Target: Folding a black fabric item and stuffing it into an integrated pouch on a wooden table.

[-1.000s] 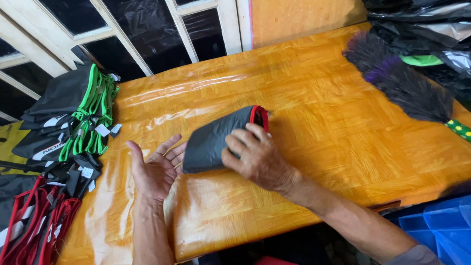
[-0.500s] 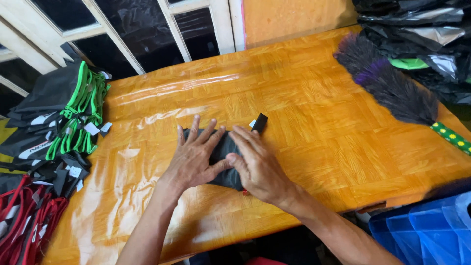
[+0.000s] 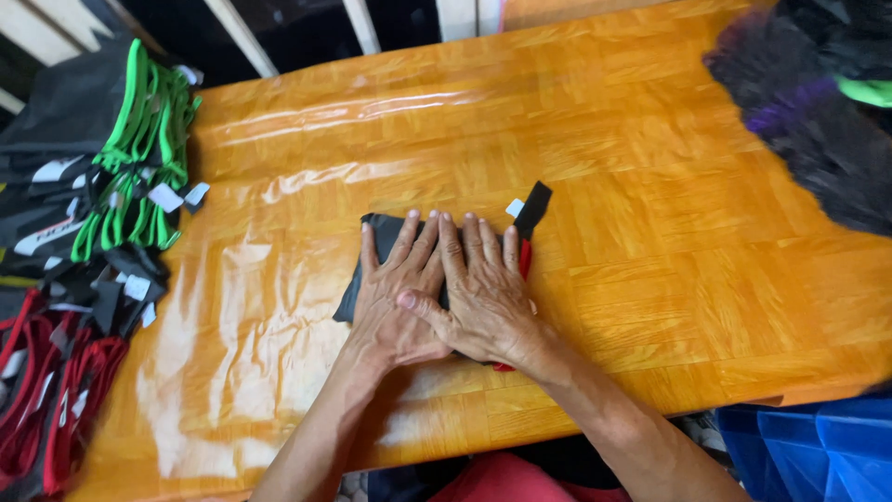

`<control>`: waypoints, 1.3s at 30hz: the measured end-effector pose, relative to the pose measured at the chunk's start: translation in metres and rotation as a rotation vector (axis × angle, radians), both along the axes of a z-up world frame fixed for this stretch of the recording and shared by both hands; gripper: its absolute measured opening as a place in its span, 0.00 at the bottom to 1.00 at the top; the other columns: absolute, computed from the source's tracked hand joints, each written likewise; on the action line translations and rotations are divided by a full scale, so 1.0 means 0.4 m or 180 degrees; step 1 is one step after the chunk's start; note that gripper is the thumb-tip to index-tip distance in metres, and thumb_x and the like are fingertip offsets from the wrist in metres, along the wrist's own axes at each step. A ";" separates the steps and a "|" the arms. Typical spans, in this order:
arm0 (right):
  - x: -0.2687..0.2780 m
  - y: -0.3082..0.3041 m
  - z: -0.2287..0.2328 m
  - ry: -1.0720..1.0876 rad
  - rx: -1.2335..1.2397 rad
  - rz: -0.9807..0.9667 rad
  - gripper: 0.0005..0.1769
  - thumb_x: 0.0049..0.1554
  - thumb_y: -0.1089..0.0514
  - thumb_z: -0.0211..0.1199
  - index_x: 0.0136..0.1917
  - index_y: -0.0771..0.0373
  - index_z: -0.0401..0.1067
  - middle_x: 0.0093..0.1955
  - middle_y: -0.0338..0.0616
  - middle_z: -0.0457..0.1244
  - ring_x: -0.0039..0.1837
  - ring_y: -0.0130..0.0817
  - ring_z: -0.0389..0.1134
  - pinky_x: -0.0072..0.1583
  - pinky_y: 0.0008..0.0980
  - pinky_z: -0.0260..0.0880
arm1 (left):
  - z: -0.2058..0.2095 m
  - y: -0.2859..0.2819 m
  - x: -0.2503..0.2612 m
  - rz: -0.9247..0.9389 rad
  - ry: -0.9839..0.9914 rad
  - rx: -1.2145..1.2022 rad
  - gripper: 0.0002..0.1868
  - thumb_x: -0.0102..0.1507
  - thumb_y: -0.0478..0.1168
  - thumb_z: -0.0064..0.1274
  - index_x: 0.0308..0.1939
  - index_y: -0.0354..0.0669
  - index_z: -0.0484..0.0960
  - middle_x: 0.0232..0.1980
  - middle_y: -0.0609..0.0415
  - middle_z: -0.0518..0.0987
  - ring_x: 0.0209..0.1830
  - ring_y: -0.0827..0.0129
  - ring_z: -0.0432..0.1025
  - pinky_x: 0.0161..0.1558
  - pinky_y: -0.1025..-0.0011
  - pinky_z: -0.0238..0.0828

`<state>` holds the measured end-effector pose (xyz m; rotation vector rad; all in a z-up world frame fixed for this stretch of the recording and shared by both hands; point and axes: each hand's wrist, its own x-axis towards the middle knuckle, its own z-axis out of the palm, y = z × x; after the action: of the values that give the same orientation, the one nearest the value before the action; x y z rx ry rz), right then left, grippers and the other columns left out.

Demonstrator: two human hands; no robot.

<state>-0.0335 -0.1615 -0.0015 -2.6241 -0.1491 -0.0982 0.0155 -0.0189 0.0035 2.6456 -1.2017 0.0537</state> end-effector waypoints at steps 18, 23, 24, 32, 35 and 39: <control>-0.118 -0.243 -0.041 -0.0957 0.2618 -0.0239 0.17 0.64 0.55 0.61 0.64 0.64 0.72 0.58 0.48 0.67 0.60 0.38 0.72 0.56 0.38 0.78 | 0.040 -0.013 -0.065 0.0382 -0.0104 -0.0121 0.42 0.67 0.72 0.37 0.80 0.61 0.57 0.83 0.42 0.49 0.82 0.38 0.36 0.67 0.22 0.19; -0.259 -0.177 -0.028 -0.0357 0.1671 -0.0269 0.17 0.49 0.55 0.77 0.46 0.61 0.73 0.41 0.46 0.68 0.45 0.42 0.73 0.44 0.39 0.76 | -0.010 -0.036 -0.129 -0.0820 -0.0894 -0.1214 0.21 0.68 0.53 0.52 0.62 0.49 0.76 0.71 0.48 0.66 0.72 0.47 0.56 0.67 0.45 0.50; -0.268 -0.166 -0.017 -0.0386 0.1209 -0.0103 0.17 0.48 0.55 0.77 0.43 0.62 0.72 0.38 0.51 0.68 0.45 0.51 0.73 0.44 0.45 0.75 | -0.026 -0.047 -0.136 -0.1170 -0.1311 -0.1735 0.12 0.64 0.47 0.61 0.48 0.47 0.84 0.59 0.51 0.78 0.62 0.51 0.74 0.61 0.55 0.70; -0.248 -0.127 -0.128 -0.0921 0.0413 -0.0148 0.15 0.50 0.49 0.74 0.41 0.56 0.69 0.38 0.40 0.61 0.47 0.42 0.69 0.49 0.40 0.69 | -0.056 -0.033 -0.207 -0.1320 -0.1334 -0.1469 0.11 0.57 0.29 0.49 0.40 0.43 0.82 0.49 0.51 0.78 0.53 0.53 0.77 0.51 0.59 0.74; -0.259 -0.127 -0.150 -0.1155 0.0210 -0.0094 0.10 0.53 0.53 0.70 0.41 0.55 0.70 0.38 0.38 0.61 0.45 0.38 0.68 0.48 0.37 0.68 | -0.075 -0.036 -0.205 -0.1237 -0.1420 -0.1454 0.10 0.58 0.30 0.51 0.41 0.43 0.82 0.49 0.51 0.78 0.53 0.53 0.76 0.51 0.59 0.73; -0.284 -0.131 -0.135 -0.1683 -0.0276 0.0063 0.04 0.55 0.59 0.66 0.41 0.55 0.72 0.38 0.39 0.62 0.44 0.37 0.68 0.47 0.36 0.66 | -0.052 -0.047 -0.205 -0.1325 -0.1653 -0.1558 0.04 0.64 0.31 0.50 0.36 0.41 0.80 0.44 0.49 0.77 0.48 0.52 0.77 0.49 0.59 0.72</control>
<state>-0.1472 -0.2140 -0.0554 -2.6204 -0.3654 -0.7937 -0.0666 -0.0377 -0.0175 1.9676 -1.6134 0.8807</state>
